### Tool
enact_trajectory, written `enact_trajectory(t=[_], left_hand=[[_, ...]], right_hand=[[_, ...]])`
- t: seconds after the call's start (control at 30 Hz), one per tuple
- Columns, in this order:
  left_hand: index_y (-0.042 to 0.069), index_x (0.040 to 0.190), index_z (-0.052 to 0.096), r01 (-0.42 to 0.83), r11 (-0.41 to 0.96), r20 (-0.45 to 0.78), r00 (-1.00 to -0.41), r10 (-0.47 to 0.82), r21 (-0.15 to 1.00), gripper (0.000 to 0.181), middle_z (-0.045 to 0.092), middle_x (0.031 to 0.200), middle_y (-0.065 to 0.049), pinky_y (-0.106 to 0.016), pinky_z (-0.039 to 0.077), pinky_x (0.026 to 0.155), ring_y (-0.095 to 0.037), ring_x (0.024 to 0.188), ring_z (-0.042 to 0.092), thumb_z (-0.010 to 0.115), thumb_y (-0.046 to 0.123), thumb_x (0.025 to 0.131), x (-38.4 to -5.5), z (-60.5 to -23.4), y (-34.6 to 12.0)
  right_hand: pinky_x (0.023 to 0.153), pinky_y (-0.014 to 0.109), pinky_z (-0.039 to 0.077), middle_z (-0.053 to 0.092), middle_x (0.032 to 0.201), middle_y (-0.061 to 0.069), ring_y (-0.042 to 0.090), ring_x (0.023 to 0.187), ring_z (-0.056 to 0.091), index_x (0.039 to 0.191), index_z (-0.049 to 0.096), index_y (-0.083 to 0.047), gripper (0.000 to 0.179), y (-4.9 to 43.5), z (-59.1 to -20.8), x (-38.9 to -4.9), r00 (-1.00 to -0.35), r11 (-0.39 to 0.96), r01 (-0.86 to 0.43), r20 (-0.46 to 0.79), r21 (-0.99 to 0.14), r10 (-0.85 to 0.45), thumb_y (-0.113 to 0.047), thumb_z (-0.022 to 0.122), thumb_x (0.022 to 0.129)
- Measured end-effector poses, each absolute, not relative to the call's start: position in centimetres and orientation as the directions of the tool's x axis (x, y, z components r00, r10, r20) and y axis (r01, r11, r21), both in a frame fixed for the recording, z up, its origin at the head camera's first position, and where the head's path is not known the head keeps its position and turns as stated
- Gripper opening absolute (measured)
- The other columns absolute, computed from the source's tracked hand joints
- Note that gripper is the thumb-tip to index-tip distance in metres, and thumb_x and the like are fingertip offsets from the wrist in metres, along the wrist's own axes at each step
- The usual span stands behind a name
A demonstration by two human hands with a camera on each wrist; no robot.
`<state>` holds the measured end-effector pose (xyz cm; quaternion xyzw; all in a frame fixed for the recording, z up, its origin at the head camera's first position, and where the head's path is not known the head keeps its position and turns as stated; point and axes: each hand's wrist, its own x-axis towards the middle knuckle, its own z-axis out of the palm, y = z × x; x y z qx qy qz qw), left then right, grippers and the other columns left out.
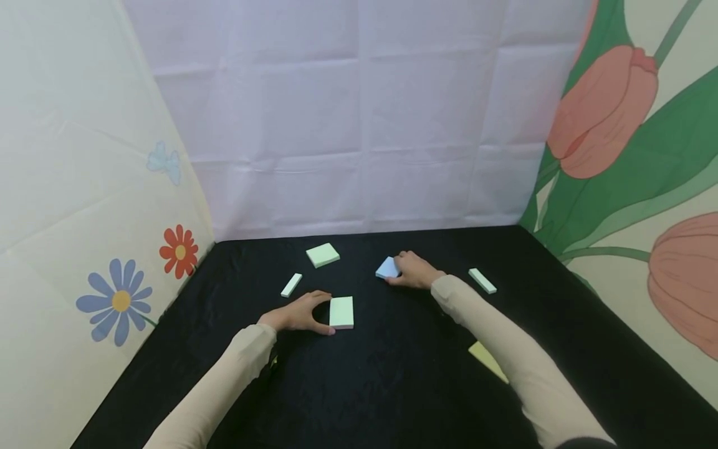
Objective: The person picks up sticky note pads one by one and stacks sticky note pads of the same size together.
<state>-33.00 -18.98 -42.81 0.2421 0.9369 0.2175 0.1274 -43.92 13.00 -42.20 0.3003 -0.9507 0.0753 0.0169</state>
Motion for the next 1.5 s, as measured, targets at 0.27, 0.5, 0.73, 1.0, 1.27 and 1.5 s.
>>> enact_trajectory(t=[0.27,0.5,0.73,1.0,1.27,1.5], left_hand=[[0.003,0.15,0.039,0.407,0.79,-0.132,-0.848,0.513,0.459,0.087,0.035,0.153,-0.014,-0.049,0.03,0.11,-0.031,0.14,0.032,0.081,0.037,0.083,-33.0,-43.2,-19.2],[0.001,0.149,0.039,0.41,0.783,-0.125,-0.846,0.518,0.469,0.087,0.036,0.152,-0.016,-0.051,0.032,0.109,-0.033,0.139,0.033,0.081,0.037,0.082,-32.8,-43.1,-19.2],[0.002,0.15,0.038,0.413,0.783,-0.128,-0.844,0.521,0.464,0.087,0.035,0.153,-0.015,-0.05,0.031,0.11,-0.032,0.139,0.033,0.08,0.038,0.083,-32.7,-43.1,-19.2],[0.004,0.15,0.038,0.396,0.797,-0.143,-0.851,0.505,0.456,0.088,0.035,0.153,-0.014,-0.05,0.031,0.11,-0.031,0.14,0.032,0.081,0.04,0.082,-32.9,-42.7,-19.1],[0.003,0.15,0.038,0.403,0.795,-0.136,-0.85,0.509,0.453,0.087,0.035,0.153,-0.015,-0.05,0.031,0.11,-0.031,0.139,0.033,0.08,0.04,0.083,-32.9,-42.6,-19.0],[0.003,0.15,0.039,0.405,0.799,-0.138,-0.85,0.508,0.444,0.086,0.035,0.153,-0.014,-0.05,0.031,0.11,-0.031,0.139,0.033,0.079,0.04,0.083,-32.8,-42.4,-18.9]], right_hand=[[0.084,0.044,0.048,0.059,0.112,0.022,0.028,0.096,0.055,0.124,0.059,0.01,0.059,12.5,-42.1,-43.0,-0.785,0.776,-0.619,0.118,-0.12,-0.608,-0.039,0.066,0.094],[0.081,0.042,0.05,0.06,0.109,0.02,0.026,0.093,0.056,0.123,0.059,0.01,0.058,12.4,-41.9,-42.6,-0.775,0.766,-0.632,0.125,-0.115,-0.62,-0.04,0.067,0.093],[0.083,0.041,0.049,0.06,0.114,0.02,0.025,0.095,0.055,0.126,0.058,0.008,0.06,12.3,-41.8,-42.3,-0.768,0.759,-0.64,0.118,-0.119,-0.629,-0.041,0.067,0.093],[0.083,0.041,0.049,0.06,0.114,0.018,0.025,0.095,0.055,0.124,0.06,0.007,0.057,11.7,-41.4,-41.8,-0.735,0.725,-0.677,0.132,-0.122,-0.664,-0.04,0.068,0.092],[0.088,0.042,0.048,0.059,0.122,0.02,0.026,0.102,0.055,0.128,0.058,0.005,0.06,11.1,-41.6,-41.5,-0.742,0.73,-0.67,0.106,-0.134,-0.662,-0.043,0.066,0.093],[0.088,0.043,0.049,0.059,0.123,0.021,0.028,0.104,0.056,0.129,0.058,0.006,0.061,10.8,-41.7,-41.4,-0.711,0.699,-0.703,0.134,-0.134,-0.69,-0.043,0.066,0.093]])
